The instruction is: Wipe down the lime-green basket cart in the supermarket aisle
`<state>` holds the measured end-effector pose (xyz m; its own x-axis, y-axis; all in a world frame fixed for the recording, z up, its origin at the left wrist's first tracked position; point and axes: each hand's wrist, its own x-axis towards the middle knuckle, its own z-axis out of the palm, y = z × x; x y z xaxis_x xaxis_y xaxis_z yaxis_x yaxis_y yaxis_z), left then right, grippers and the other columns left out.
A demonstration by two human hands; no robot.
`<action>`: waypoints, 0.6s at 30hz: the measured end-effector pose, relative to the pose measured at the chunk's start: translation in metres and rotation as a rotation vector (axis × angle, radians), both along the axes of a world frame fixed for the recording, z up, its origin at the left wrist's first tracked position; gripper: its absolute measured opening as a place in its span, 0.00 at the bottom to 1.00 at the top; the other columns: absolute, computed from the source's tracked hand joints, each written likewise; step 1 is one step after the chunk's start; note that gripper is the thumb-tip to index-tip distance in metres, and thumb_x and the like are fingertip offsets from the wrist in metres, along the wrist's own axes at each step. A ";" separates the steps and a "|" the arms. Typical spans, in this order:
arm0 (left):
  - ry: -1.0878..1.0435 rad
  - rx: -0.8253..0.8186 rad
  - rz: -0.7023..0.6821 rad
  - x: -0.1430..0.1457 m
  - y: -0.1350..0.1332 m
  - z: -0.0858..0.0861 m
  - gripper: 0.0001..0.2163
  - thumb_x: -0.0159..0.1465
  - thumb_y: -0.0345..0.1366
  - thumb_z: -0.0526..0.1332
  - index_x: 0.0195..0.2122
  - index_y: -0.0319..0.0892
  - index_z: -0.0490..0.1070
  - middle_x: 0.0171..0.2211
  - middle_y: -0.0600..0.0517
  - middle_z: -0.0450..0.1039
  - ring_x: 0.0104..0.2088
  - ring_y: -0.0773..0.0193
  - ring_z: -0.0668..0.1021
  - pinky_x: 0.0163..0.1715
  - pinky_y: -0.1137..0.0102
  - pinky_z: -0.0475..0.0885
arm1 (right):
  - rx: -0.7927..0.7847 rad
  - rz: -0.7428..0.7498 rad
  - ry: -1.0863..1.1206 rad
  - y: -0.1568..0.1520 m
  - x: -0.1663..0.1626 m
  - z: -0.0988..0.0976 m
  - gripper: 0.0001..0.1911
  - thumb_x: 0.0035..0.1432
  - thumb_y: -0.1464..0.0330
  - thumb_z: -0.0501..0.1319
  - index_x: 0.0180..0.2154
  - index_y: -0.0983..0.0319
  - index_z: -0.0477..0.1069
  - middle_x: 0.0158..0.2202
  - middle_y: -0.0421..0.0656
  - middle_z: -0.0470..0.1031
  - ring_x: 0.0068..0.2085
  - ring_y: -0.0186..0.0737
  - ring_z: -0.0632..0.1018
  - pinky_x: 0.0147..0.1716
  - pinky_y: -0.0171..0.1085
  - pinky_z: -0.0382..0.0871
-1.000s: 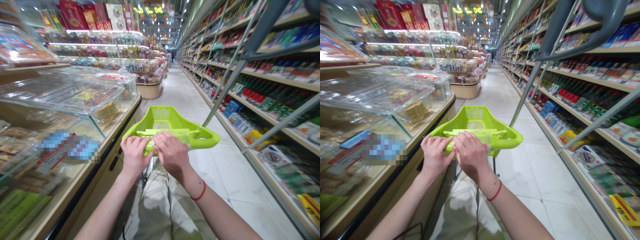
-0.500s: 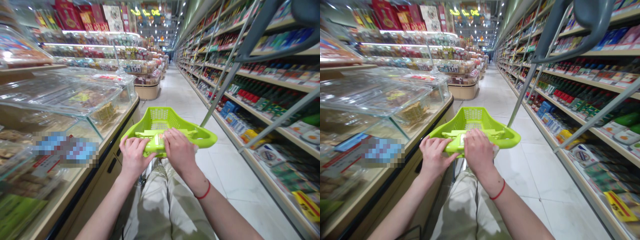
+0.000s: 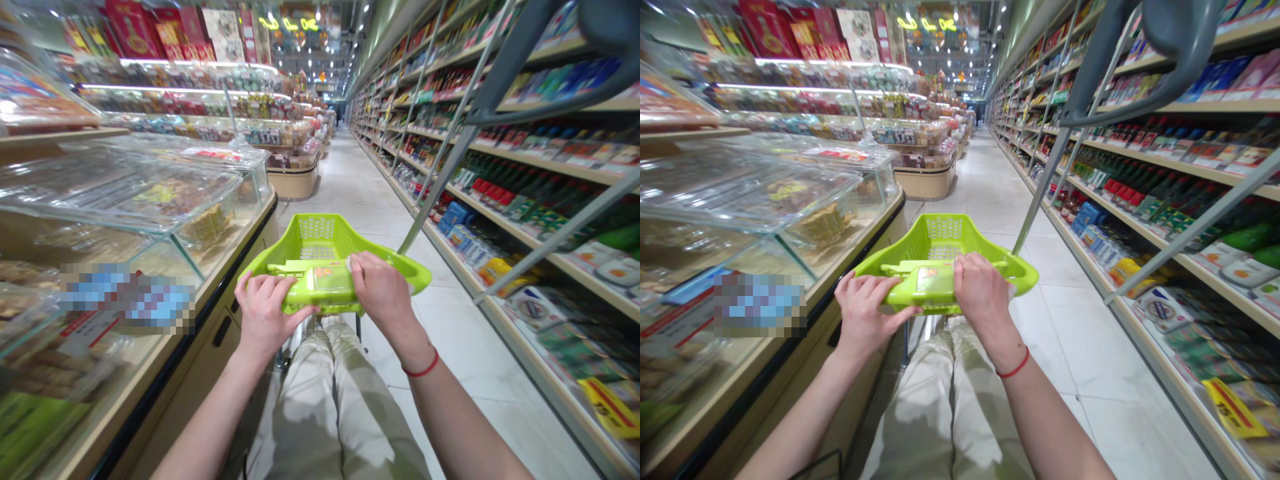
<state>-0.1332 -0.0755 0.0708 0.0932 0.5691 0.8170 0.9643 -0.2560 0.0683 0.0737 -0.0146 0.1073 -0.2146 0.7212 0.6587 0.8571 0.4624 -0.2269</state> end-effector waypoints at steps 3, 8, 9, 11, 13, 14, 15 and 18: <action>-0.010 -0.006 -0.001 0.001 -0.001 0.000 0.17 0.55 0.46 0.68 0.43 0.44 0.74 0.36 0.50 0.77 0.41 0.53 0.74 0.57 0.51 0.57 | 0.046 -0.052 0.053 -0.005 0.002 -0.009 0.17 0.68 0.68 0.51 0.46 0.64 0.77 0.48 0.51 0.80 0.52 0.50 0.79 0.51 0.47 0.73; -0.026 -0.020 -0.005 0.001 -0.002 0.001 0.17 0.55 0.47 0.68 0.43 0.45 0.74 0.36 0.50 0.77 0.41 0.53 0.74 0.58 0.51 0.57 | 0.190 0.072 0.024 -0.026 -0.029 -0.018 0.16 0.68 0.70 0.53 0.51 0.65 0.74 0.52 0.53 0.78 0.57 0.50 0.74 0.59 0.50 0.66; -0.026 -0.016 -0.006 0.002 -0.002 0.001 0.17 0.55 0.47 0.68 0.42 0.45 0.74 0.36 0.50 0.77 0.41 0.53 0.74 0.58 0.51 0.57 | 0.212 0.134 -0.006 -0.030 -0.036 -0.019 0.16 0.68 0.70 0.53 0.52 0.65 0.74 0.53 0.51 0.77 0.58 0.49 0.73 0.60 0.49 0.65; -0.028 -0.010 -0.004 0.002 -0.002 0.002 0.15 0.56 0.46 0.67 0.42 0.44 0.75 0.35 0.50 0.78 0.41 0.54 0.74 0.58 0.51 0.57 | 0.256 0.250 -0.064 -0.036 -0.045 -0.020 0.16 0.67 0.70 0.55 0.53 0.64 0.73 0.55 0.49 0.76 0.60 0.48 0.72 0.61 0.48 0.64; -0.026 -0.006 -0.002 0.002 -0.002 0.002 0.15 0.57 0.46 0.67 0.42 0.44 0.75 0.34 0.51 0.78 0.41 0.54 0.74 0.58 0.51 0.57 | 0.297 0.325 -0.104 -0.038 -0.047 -0.020 0.16 0.66 0.70 0.56 0.54 0.64 0.72 0.56 0.47 0.75 0.61 0.47 0.71 0.62 0.47 0.64; -0.024 -0.007 -0.003 0.002 -0.002 0.002 0.15 0.57 0.46 0.67 0.42 0.44 0.75 0.34 0.51 0.78 0.41 0.54 0.74 0.59 0.51 0.56 | 0.309 0.346 -0.119 -0.038 -0.044 -0.021 0.16 0.66 0.70 0.56 0.54 0.64 0.72 0.57 0.47 0.75 0.61 0.47 0.71 0.63 0.47 0.63; -0.022 -0.008 -0.006 0.001 -0.003 0.002 0.16 0.56 0.47 0.67 0.42 0.44 0.75 0.34 0.51 0.78 0.41 0.54 0.74 0.58 0.51 0.56 | 0.313 0.357 -0.129 -0.038 -0.040 -0.022 0.16 0.66 0.70 0.56 0.54 0.63 0.72 0.57 0.47 0.74 0.62 0.47 0.70 0.63 0.47 0.63; -0.019 -0.023 -0.015 -0.001 -0.002 0.002 0.20 0.54 0.51 0.68 0.42 0.44 0.74 0.36 0.50 0.77 0.41 0.54 0.74 0.58 0.51 0.57 | 0.314 0.352 -0.123 -0.035 -0.016 -0.025 0.17 0.67 0.69 0.56 0.56 0.62 0.71 0.57 0.47 0.74 0.62 0.46 0.70 0.63 0.47 0.64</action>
